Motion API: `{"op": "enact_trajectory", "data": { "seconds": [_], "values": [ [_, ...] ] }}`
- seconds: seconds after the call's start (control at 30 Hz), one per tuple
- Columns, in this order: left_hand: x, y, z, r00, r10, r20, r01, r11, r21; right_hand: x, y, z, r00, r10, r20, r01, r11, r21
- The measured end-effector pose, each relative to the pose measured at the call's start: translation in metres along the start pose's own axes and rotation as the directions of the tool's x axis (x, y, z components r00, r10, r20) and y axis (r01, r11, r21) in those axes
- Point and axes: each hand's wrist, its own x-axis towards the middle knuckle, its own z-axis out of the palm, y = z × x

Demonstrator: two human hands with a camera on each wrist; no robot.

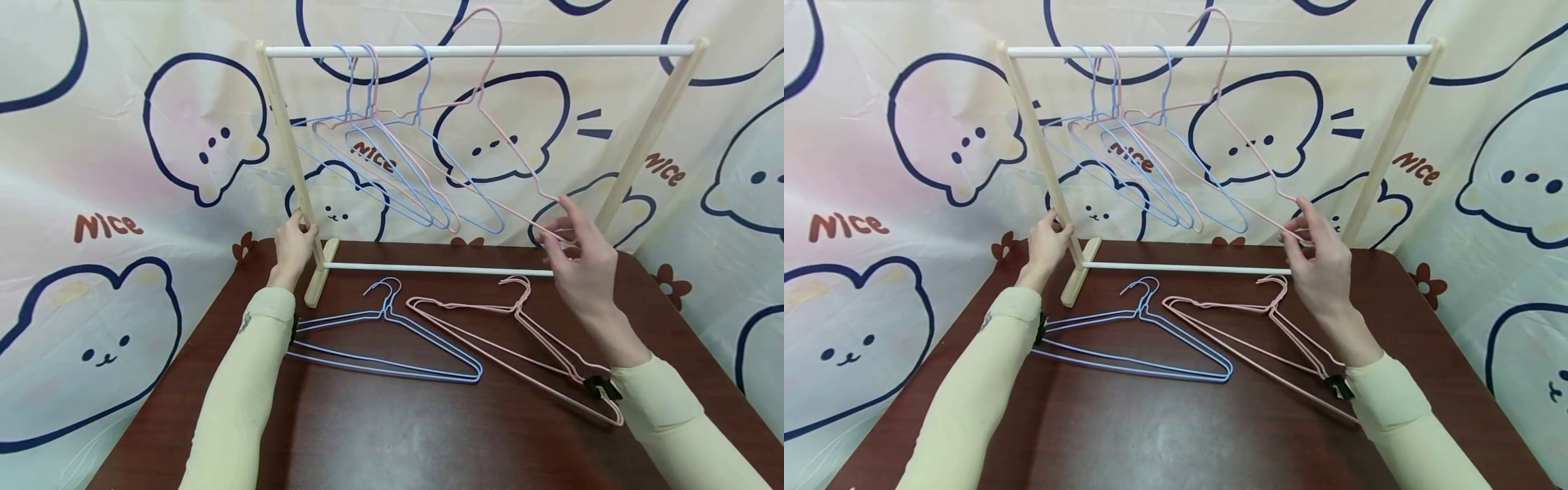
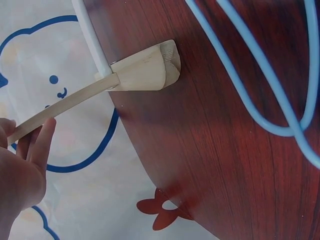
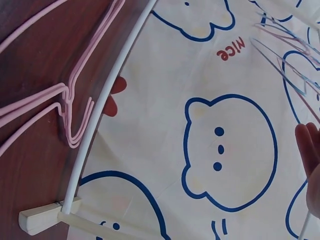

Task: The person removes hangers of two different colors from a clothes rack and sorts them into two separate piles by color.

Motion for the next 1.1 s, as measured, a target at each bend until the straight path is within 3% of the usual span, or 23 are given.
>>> {"op": "enact_trajectory", "data": {
  "seconds": [0.37, 0.67, 0.93, 1.1],
  "values": [
    [0.000, -0.002, -0.001, 1.000, -0.001, -0.006, 0.001, 1.000, 0.009, -0.024, -0.001, -0.024, 0.994, 0.107, -0.018, -0.107, 0.994, -0.006],
    [0.000, 0.001, -0.004, 1.000, 0.006, 0.004, -0.006, 1.000, -0.001, -0.047, 0.002, -0.045, 0.965, 0.261, -0.007, -0.261, 0.965, 0.037],
    [0.001, 0.001, -0.005, 1.000, 0.001, 0.023, -0.001, 1.000, 0.005, -0.066, 0.001, -0.068, 0.895, 0.445, 0.022, -0.444, 0.896, -0.027],
    [0.001, 0.001, -0.005, 0.999, -0.008, 0.044, 0.008, 1.000, -0.013, -0.078, 0.000, -0.081, 0.834, 0.550, 0.035, -0.549, 0.835, -0.039]
  ]
}}
